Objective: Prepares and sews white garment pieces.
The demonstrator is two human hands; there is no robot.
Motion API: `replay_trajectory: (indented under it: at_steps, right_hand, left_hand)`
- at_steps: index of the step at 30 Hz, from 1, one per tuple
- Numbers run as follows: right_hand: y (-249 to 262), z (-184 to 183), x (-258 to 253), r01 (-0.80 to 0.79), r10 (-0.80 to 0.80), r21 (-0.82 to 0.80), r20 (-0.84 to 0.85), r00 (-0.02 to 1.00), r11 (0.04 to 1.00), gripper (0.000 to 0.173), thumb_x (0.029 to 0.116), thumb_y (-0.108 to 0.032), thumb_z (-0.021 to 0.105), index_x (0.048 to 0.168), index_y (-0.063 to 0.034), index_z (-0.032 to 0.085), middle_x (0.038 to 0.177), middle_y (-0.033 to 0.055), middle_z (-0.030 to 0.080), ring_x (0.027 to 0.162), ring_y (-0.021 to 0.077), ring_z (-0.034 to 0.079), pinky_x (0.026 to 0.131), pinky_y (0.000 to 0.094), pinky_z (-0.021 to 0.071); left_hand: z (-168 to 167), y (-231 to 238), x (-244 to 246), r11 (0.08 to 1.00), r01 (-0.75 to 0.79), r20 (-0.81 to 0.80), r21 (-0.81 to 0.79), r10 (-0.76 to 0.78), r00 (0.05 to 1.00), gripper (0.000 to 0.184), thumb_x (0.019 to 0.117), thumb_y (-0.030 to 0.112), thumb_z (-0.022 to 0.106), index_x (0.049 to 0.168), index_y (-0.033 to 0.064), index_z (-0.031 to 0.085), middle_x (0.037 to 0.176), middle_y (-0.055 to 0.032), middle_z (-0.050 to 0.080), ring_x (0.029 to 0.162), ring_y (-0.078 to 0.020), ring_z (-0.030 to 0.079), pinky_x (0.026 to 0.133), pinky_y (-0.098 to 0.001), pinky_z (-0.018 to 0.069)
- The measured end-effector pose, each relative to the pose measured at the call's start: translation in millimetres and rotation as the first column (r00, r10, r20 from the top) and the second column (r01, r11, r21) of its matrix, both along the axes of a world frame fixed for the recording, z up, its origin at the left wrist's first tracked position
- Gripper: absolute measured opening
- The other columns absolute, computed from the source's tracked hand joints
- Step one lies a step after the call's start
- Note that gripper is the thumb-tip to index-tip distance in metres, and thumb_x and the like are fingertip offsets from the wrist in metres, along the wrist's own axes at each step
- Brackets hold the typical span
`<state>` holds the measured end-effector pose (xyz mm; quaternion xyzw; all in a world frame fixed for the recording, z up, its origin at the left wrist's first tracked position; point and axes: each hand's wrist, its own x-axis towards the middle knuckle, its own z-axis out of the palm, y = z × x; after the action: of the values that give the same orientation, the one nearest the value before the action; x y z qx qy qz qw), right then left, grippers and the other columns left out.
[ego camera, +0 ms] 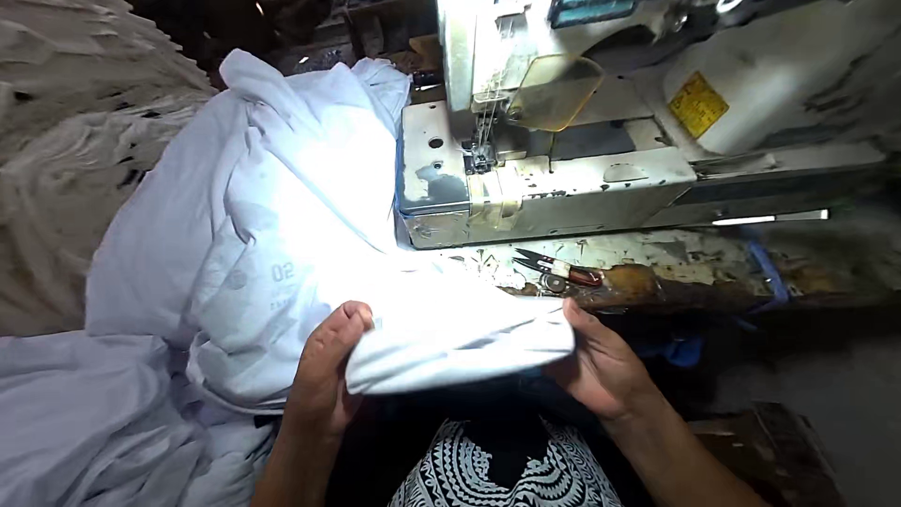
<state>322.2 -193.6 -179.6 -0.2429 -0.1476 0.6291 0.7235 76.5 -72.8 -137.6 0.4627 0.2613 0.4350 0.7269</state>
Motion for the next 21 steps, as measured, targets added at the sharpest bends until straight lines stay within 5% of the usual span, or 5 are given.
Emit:
replay_trajectory:
  at_steps: [5, 10, 14, 17, 21]
  right_hand:
    - [17.6, 8.2, -14.0, -0.011, 0.000, 0.067, 0.165, 0.986, 0.998, 0.014, 0.0957, -0.021, 0.069, 0.090, -0.0139, 0.079, 0.087, 0.0012, 0.077, 0.082, 0.0065, 0.074, 0.078, 0.0257, 0.0620]
    - [10.3, 11.8, -11.9, 0.083, -0.222, 0.269, 0.543, 0.810, 0.959, 0.024, 0.0916, -0.009, 0.073, 0.114, -0.0152, 0.069, 0.100, -0.0040, 0.073, 0.088, 0.0025, 0.070, 0.081, 0.0199, 0.0598]
    - [-1.2, 19.5, -14.3, 0.068, -0.378, 0.405, 0.765, 0.521, 0.912, 0.022, 0.0912, -0.019, 0.076, 0.113, -0.0244, 0.078, 0.109, -0.0125, 0.075, 0.103, -0.0021, 0.068, 0.091, 0.0161, 0.0554]
    - [-3.2, 19.7, -25.2, 0.179, -0.532, 0.503, 0.826, 0.187, 0.845, 0.023, 0.0913, -0.021, 0.076, 0.114, -0.0247, 0.080, 0.109, -0.0092, 0.074, 0.104, -0.0031, 0.066, 0.093, 0.0147, 0.0537]
    - [-2.8, 14.5, -29.2, 0.190, -0.674, 0.727, 0.684, -0.278, 0.659, 0.016, 0.1019, -0.030, 0.065, 0.110, -0.0203, 0.075, 0.092, 0.0012, 0.065, 0.095, 0.0035, 0.060, 0.091, 0.0184, 0.0473]
  left_hand:
    - [1.9, 2.9, -24.2, 0.893, 0.119, -0.323, 0.433, 0.030, 0.946, 0.017, 0.0918, 0.033, 0.073, 0.106, 0.0245, 0.073, 0.086, 0.0177, 0.070, 0.076, 0.0089, 0.063, 0.068, -0.0088, 0.0516]
    - [-1.4, -0.6, -32.2, 0.737, 0.039, -0.265, 0.675, 0.192, 0.945, 0.014, 0.0987, 0.026, 0.065, 0.108, 0.0250, 0.075, 0.097, 0.0165, 0.070, 0.086, 0.0079, 0.062, 0.076, -0.0092, 0.0507]
    - [5.1, -20.0, -32.9, 0.497, -0.003, -0.237, 0.868, 0.419, 0.877, 0.017, 0.0951, 0.030, 0.072, 0.109, 0.0220, 0.075, 0.087, 0.0095, 0.054, 0.081, 0.0078, 0.049, 0.073, -0.0062, 0.0375]
    - [6.8, -31.0, -31.9, 0.265, -0.059, -0.106, 0.962, 0.567, 0.817, 0.012, 0.0977, 0.024, 0.070, 0.106, 0.0164, 0.074, 0.084, 0.0022, 0.050, 0.077, 0.0018, 0.047, 0.071, -0.0098, 0.0365]
    - [5.7, -30.6, -26.4, 0.103, -0.136, 0.037, 0.985, 0.651, 0.759, 0.007, 0.1007, 0.028, 0.065, 0.104, 0.0225, 0.069, 0.101, 0.0077, 0.052, 0.099, 0.0012, 0.052, 0.089, -0.0134, 0.0419]
